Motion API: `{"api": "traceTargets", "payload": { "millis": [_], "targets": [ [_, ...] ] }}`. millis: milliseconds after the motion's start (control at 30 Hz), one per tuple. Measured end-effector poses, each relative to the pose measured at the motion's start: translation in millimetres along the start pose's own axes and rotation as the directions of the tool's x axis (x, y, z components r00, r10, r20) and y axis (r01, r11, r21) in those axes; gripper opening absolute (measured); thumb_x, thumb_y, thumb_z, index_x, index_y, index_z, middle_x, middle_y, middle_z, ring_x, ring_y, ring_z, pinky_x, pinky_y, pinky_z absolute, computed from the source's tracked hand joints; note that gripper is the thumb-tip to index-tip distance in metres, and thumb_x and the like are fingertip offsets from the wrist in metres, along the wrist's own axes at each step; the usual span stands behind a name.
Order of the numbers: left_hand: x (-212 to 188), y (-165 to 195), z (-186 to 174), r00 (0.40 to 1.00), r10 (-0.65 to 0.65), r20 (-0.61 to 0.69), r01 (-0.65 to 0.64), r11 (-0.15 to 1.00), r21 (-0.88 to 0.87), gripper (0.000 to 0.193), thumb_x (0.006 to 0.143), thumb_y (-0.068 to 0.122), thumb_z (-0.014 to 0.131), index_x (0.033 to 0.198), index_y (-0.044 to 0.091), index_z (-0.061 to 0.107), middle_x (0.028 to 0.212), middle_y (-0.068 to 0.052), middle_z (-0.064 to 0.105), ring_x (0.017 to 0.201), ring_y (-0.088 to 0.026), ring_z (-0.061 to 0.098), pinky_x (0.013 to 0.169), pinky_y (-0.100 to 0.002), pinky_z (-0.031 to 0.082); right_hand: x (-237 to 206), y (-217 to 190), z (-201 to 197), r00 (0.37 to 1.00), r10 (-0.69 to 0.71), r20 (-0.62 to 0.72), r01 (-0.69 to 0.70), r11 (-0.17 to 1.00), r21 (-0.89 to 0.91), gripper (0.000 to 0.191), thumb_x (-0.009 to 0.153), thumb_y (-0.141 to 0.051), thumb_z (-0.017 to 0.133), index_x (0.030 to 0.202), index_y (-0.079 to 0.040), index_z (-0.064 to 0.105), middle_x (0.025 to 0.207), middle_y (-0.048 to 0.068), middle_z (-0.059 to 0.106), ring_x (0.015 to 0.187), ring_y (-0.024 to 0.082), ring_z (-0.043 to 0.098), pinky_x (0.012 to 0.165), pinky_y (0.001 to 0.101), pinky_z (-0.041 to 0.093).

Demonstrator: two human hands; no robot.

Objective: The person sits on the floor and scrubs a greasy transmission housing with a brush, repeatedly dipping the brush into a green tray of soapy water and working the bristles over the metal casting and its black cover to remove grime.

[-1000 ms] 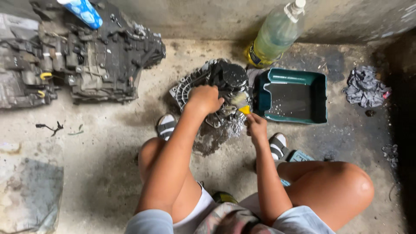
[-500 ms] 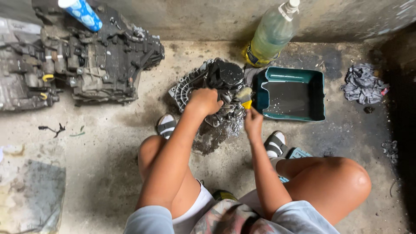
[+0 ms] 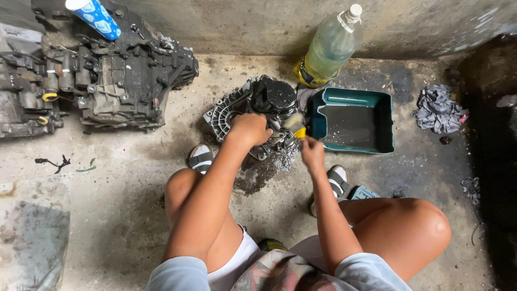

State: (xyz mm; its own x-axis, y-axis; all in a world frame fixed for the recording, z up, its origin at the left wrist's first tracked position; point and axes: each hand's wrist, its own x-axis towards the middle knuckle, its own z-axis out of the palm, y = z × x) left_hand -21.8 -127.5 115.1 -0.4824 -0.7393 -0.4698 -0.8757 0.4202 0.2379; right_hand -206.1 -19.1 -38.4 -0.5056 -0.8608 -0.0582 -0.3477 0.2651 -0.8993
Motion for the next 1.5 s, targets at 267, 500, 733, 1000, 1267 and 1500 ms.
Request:
{"api": "traceTargets", "payload": {
  "millis": [267,500,733,1000,1267,1500],
  "targets": [
    [-2,3,-6,1.000,-0.002,0.017,0.002,1.000,0.028,0.051,0.098,0.048,0.060,0.122,0.004,0.068,0.123,-0.019,0.070,0.117,-0.036,0.067,0.100,-0.047,0.052,-2,-5,2,0.976,0.216,0.036,-0.219,0.965,0.147,0.032,0.103,-0.020,0.062,0.115,0.008,0.073,0.081,0.016,0.067,0.065,0.020,0.055,0.061,0.0390,0.042],
    [-1,7,-5,1.000,0.009,0.010,-0.010,0.999,0.036,0.052,0.098,0.049,0.059,0.124,0.004,0.065,0.125,-0.018,0.069,0.117,-0.036,0.066,0.099,-0.048,0.052,-2,-5,4,0.979,-0.200,-0.028,0.202,0.977,0.075,0.034,0.102,-0.019,0.063,0.115,0.012,0.070,0.090,0.011,0.073,0.081,0.016,0.073,0.074,0.0329,0.056],
    [2,3,1,1.000,0.009,-0.001,-0.009,0.999,0.045,0.053,0.098,0.050,0.059,0.124,0.005,0.065,0.126,-0.018,0.069,0.118,-0.035,0.066,0.100,-0.048,0.051,6,-5,-10,0.998,-0.066,-0.003,0.065,0.996,-0.059,0.033,0.099,-0.020,0.063,0.115,0.007,0.072,0.087,0.023,0.076,0.076,0.025,0.072,0.070,0.0375,0.055],
    [6,0,10,0.999,0.011,0.033,-0.012,0.999,0.048,0.050,0.095,0.049,0.062,0.118,0.006,0.071,0.122,-0.017,0.071,0.115,-0.036,0.067,0.099,-0.047,0.054,25,-1,-23,0.997,-0.052,0.057,0.069,0.931,-0.358,0.031,0.095,-0.022,0.065,0.086,0.007,0.073,0.082,0.032,0.068,0.080,0.048,0.067,0.070,0.0506,0.055],
    [8,8,19,0.996,0.061,0.061,-0.067,0.993,0.096,0.050,0.094,0.048,0.062,0.112,0.003,0.074,0.117,-0.018,0.072,0.111,-0.037,0.069,0.097,-0.048,0.054,37,-3,-82,0.866,-0.172,0.469,0.434,0.724,-0.536,0.021,0.092,-0.017,0.060,0.105,-0.004,0.067,0.074,0.024,0.069,0.069,0.044,0.068,0.065,0.0549,0.054],
    [1,-9,22,0.999,0.035,0.018,-0.035,0.999,0.037,0.054,0.094,0.051,0.062,0.121,0.004,0.068,0.117,-0.019,0.071,0.112,-0.038,0.067,0.098,-0.049,0.052,34,-8,-55,0.882,-0.178,0.435,0.436,0.655,-0.617,0.023,0.097,-0.024,0.057,0.091,-0.004,0.068,0.078,0.022,0.069,0.073,0.042,0.069,0.067,0.0546,0.055]
  ]
}}
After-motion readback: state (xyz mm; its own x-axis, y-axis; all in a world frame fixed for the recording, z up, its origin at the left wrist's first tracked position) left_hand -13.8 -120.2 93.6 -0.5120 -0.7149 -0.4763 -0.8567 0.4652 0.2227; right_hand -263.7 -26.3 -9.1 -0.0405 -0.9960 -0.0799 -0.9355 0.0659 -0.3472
